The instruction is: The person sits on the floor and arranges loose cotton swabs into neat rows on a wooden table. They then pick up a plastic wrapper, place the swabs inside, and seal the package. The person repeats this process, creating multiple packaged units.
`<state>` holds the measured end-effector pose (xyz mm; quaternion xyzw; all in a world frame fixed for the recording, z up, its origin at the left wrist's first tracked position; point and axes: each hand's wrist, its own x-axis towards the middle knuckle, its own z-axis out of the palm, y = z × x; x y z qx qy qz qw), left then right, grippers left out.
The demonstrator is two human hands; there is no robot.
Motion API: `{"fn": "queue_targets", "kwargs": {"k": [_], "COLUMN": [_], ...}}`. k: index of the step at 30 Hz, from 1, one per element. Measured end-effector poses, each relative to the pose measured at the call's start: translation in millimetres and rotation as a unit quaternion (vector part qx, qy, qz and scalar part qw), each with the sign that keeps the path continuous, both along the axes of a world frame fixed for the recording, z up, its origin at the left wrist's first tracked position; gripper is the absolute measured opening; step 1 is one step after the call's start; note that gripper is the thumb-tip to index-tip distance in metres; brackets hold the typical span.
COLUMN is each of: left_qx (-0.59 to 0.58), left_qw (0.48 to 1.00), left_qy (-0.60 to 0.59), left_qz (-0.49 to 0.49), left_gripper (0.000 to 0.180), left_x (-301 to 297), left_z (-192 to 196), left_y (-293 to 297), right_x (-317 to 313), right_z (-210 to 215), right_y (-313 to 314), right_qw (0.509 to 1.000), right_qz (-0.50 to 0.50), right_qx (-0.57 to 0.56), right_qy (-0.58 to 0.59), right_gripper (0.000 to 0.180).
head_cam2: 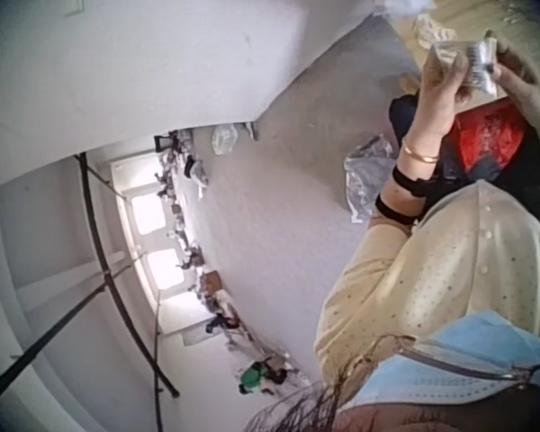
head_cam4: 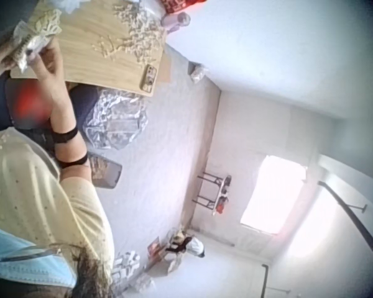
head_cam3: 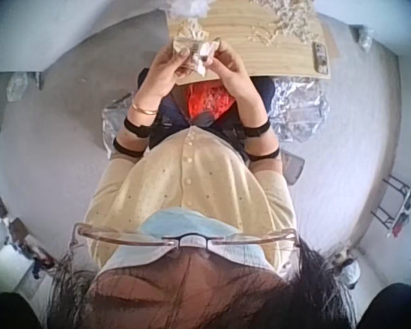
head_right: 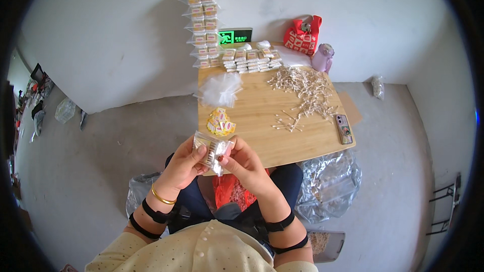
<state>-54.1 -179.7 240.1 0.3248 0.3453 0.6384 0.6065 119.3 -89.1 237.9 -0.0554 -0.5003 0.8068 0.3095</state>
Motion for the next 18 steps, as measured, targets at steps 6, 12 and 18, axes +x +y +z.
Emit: {"fn": "queue_targets", "kwargs": {"k": [6, 12, 18], "left_qx": [-0.007, -0.018, 0.015], "left_qw": [1.000, 0.997, 0.971], "left_qy": [0.013, 0.055, 0.205], "left_qz": [0.012, 0.042, 0.119], "left_gripper": [0.048, 0.047, 0.038], "left_x": [3, 6, 16], "left_z": [0, 9, 8], "left_y": [-1, -2, 3], "right_x": [2, 6, -3], "right_z": [-9, -3, -3], "right_y": [-3, 3, 8], "right_qw": [0.994, 0.995, 0.969], "right_qz": [-0.059, -0.063, -0.202], "right_qx": [0.094, 0.076, 0.113], "right_qy": [-0.006, -0.014, -0.083], "right_gripper": [0.014, 0.010, 0.027]}}
